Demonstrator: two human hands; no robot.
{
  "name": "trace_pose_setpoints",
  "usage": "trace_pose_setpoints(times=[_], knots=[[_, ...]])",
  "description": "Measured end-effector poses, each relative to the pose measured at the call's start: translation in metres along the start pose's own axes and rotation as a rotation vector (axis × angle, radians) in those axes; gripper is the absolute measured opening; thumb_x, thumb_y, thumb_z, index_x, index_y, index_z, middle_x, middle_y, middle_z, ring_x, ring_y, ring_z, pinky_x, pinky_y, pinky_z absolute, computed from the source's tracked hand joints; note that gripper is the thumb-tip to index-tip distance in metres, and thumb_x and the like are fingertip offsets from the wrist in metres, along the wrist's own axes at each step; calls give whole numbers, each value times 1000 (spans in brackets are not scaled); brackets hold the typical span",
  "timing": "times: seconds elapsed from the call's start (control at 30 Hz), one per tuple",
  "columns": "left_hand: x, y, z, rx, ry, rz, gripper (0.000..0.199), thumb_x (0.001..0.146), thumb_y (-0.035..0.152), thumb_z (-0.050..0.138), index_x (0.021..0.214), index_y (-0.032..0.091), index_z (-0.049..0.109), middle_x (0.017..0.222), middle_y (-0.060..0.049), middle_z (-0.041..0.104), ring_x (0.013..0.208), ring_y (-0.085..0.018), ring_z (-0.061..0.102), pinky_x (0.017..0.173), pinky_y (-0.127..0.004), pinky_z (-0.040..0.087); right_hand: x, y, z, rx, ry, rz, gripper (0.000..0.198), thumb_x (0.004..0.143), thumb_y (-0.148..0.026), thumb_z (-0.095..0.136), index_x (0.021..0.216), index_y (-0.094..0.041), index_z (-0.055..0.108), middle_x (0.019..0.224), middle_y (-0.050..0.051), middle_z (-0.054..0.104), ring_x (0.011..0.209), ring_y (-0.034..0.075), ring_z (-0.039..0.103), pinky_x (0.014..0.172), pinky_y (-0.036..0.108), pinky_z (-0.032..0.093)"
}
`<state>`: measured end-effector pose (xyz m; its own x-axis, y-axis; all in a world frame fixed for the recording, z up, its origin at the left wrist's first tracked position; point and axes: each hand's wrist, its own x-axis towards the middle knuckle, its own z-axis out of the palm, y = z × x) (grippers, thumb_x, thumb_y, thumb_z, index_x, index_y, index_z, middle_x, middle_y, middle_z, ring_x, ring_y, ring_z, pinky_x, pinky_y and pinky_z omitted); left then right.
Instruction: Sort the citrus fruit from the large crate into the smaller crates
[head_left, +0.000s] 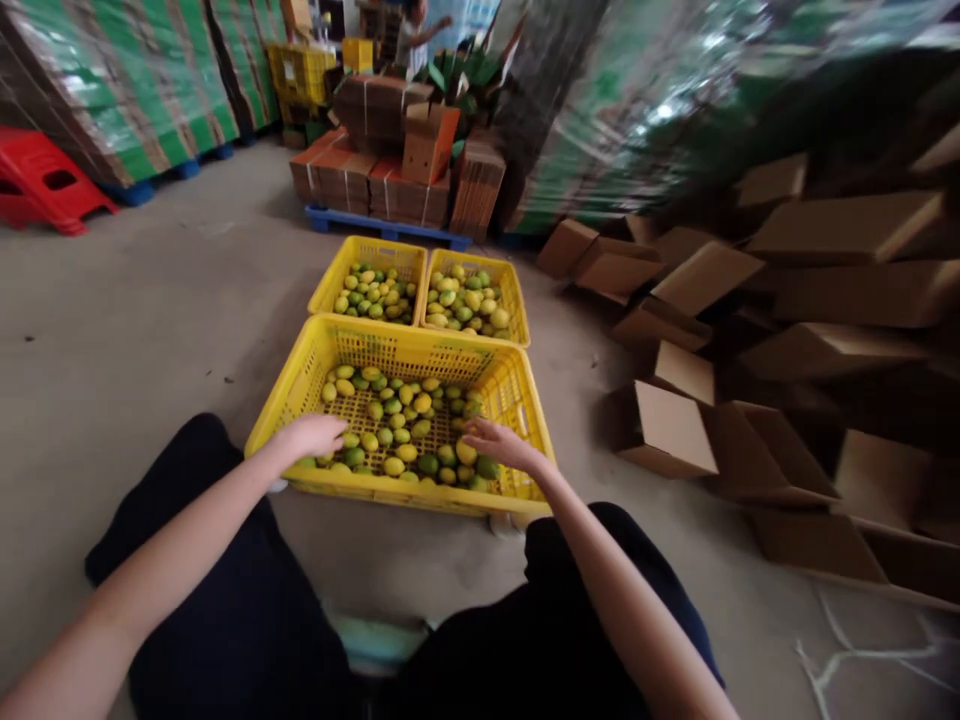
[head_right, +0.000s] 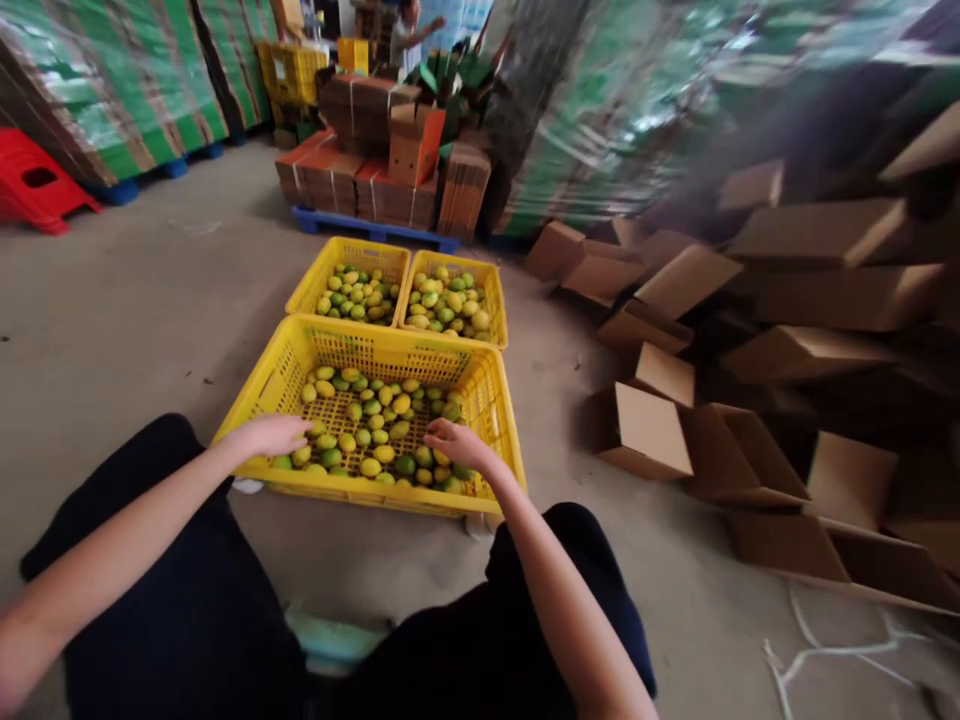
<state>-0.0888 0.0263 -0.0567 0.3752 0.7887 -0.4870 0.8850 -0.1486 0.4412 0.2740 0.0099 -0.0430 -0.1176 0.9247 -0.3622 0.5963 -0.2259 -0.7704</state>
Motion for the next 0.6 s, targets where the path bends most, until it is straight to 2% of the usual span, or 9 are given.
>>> trace_pose_setpoints(times=[0.1,0.17,0.27,0.37,0.5,0.6], knots=[[24,-5,6,-48,-70,-44,31,76,23,59,104,27,71,125,-6,69,115,-27,61,105,-39,40,-10,13,-3,-216,-98,27,24,62,-24,81,83,-24,70,71,3,70,83,26,68,92,44,47],[41,-11,20,-91,-120,-90,26,73,24,61,97,27,72,116,-3,73,110,-24,63,102,-35,42,-17,22,-4,-294,-143,55,25,61,-23,80,84,-22,70,76,7,72,90,31,69,94,49,45],[59,-22,51,-142,-175,-166,16,69,25,64,82,24,72,99,-4,76,102,-23,64,99,-34,45,-28,27,-2,-518,-200,39,33,73,-28,73,105,-20,68,96,15,74,101,35,68,92,50,46],[71,-30,76,-170,-217,-244,10,67,25,65,73,19,69,89,-10,75,94,-26,66,95,-40,47,-39,20,3,-751,-221,-34,42,86,-32,60,125,-16,61,114,22,70,106,37,67,91,49,46],[101,-36,82,-171,-245,-303,9,65,23,67,69,15,67,78,-12,72,85,-29,68,87,-46,50,-55,12,9,-780,-233,-50,44,85,-28,62,127,-15,61,114,23,70,104,40,67,89,52,47],[134,-32,82,-146,-230,-275,10,65,20,69,74,16,67,86,-9,73,96,-28,65,92,-42,48,-64,19,9,-714,-241,-63,45,82,-26,64,126,-18,62,114,21,70,105,40,67,88,53,49]])
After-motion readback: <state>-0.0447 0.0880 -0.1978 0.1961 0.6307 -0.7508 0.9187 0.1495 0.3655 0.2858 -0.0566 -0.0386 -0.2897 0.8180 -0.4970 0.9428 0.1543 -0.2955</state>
